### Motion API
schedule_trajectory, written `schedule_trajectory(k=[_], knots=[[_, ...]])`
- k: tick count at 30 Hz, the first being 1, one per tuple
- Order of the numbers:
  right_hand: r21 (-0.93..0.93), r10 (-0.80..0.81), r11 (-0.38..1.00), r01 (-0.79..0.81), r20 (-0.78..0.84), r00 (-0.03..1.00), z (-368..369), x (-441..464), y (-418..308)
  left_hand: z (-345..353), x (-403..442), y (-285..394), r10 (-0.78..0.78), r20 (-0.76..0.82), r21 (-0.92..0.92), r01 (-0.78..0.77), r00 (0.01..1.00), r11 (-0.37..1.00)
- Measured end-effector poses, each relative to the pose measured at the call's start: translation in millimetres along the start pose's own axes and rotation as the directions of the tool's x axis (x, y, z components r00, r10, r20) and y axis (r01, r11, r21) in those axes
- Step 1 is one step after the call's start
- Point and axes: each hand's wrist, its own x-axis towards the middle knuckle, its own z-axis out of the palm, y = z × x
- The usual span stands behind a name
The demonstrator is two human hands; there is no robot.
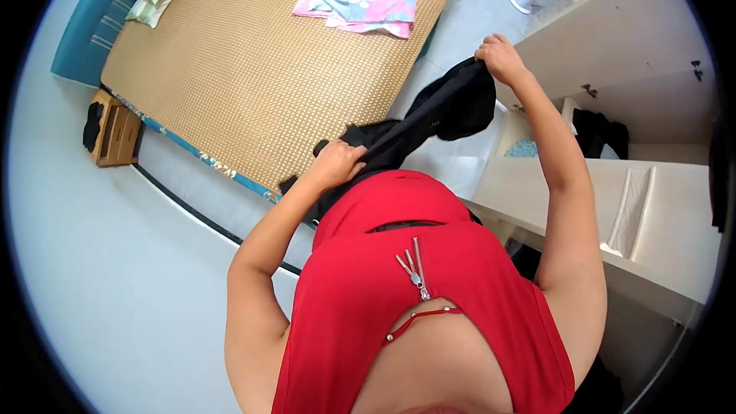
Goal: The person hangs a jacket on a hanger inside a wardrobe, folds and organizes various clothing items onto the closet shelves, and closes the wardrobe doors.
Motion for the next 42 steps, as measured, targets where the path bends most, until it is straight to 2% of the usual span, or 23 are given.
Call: schedule_trajectory(k=[2, 5, 9, 13, 15, 16, 18, 19, 21, 23, 24, 25, 27, 28, 29, 30, 31, 33, 34, 35, 37, 39, 42], knots=[[-0.055, -0.012, 0.998, 0.008, -0.073, 0.997, -5, -8, -1, 12, -4, 1, 0.06, -0.056, -0.061, -0.063, 0.997, 0.996], [0.091, 0.038, 0.996, -0.024, -0.153, 0.987, 11, -13, -5, 5, -12, -5, -0.08, -0.046, -0.139, 0.073, 0.996, 0.988], [0.214, 0.271, 0.955, -0.203, -0.363, 0.892, -16, -26, 14, -31, 22, 22, -0.192, 0.001, -0.32, 0.182, 0.981, 0.93], [0.363, 0.367, 0.921, -0.144, -0.679, 0.636, -26, -11, 34, -75, 59, 34, -0.003, -0.016, -0.325, -0.002, 1.0, 0.946], [0.415, 0.474, 0.876, -0.245, -0.652, 0.592, -62, -18, 26, -103, 88, 53, 0.014, -0.031, -0.317, -0.024, 0.999, 0.948], [0.529, 0.565, 0.797, -0.292, -0.479, 0.672, -76, -16, 35, -111, 104, 57, 0.038, -0.067, -0.331, -0.058, 0.997, 0.942], [0.55, 0.544, 0.81, -0.203, -0.578, 0.608, -91, -12, 32, -125, 135, 66, 0.038, -0.152, -0.351, -0.09, 0.988, 0.932], [0.553, 0.535, 0.817, -0.161, -0.625, 0.569, -96, -9, 29, -132, 151, 72, 0.041, -0.175, -0.417, -0.111, 0.984, 0.902], [0.693, 0.681, 0.677, -0.248, -0.461, 0.569, -101, 2, 29, -134, 182, 77, -0.036, -0.195, -0.682, -0.109, 0.98, 0.723], [0.817, 0.633, 0.575, 0.047, -0.481, 0.607, -72, 20, 45, -154, 195, 103, -0.131, -0.077, -0.813, 0.014, 0.988, 0.583], [0.876, 0.792, 0.479, -0.055, -0.405, 0.457, -57, 28, 36, -167, 193, 130, -0.183, -0.066, -0.809, 0.055, 0.981, 0.586], [0.918, 0.711, 0.395, 0.016, -0.317, 0.628, -82, 13, 15, -171, 191, 155, -0.196, -0.162, -0.853, -0.037, 0.967, 0.521], [0.93, 0.716, 0.369, -0.005, -0.28, 0.64, -105, -16, -15, -155, 205, 157, -0.222, -0.142, -0.897, -0.03, 0.965, 0.442], [0.918, 0.706, 0.365, 0.153, -0.38, 0.598, -76, 5, -16, -144, 218, 134, -0.189, -0.123, -0.886, -0.022, 0.974, 0.463], [0.938, 0.735, 0.345, 0.029, -0.289, 0.613, -91, -14, -29, -142, 218, 146, -0.205, -0.064, -0.927, 0.018, 0.977, 0.375], [0.981, 0.75, 0.192, -0.013, -0.139, 0.647, -97, -26, -43, -130, 225, 135, -0.139, -0.065, -0.933, -0.011, 0.988, 0.361], [0.969, 0.772, 0.203, 0.144, -0.248, 0.585, -78, -13, -56, -128, 216, 142, -0.213, -0.026, -0.932, 0.053, 0.977, 0.359], [0.935, 0.817, 0.026, 0.355, -0.224, 0.532, -58, -7, -67, -105, 224, 128, -0.148, -0.108, -0.937, -0.051, 0.983, 0.347], [0.957, 0.831, 0.122, 0.263, -0.243, 0.5, -80, -32, -89, -112, 197, 144, -0.082, -0.135, -0.942, -0.102, 0.987, 0.321], [0.967, 0.864, 0.15, 0.205, -0.229, 0.449, -79, -42, -100, -104, 196, 140, -0.06, -0.046, -0.989, -0.037, 0.997, 0.144], [0.988, 0.859, 0.037, 0.15, -0.108, 0.501, -62, -44, -121, -86, 192, 125, -0.208, 0.046, -0.998, 0.055, 0.977, 0.038], [0.979, 0.84, 0.022, 0.203, -0.128, 0.528, -53, -65, -146, -60, 189, 105, -0.231, 0.079, -0.996, 0.069, 0.97, -0.051], [0.996, 0.757, 0.06, 0.069, -0.09, 0.647, -53, -109, -187, -45, 166, 117, -0.25, 0.114, -0.991, 0.092, 0.962, -0.096]])
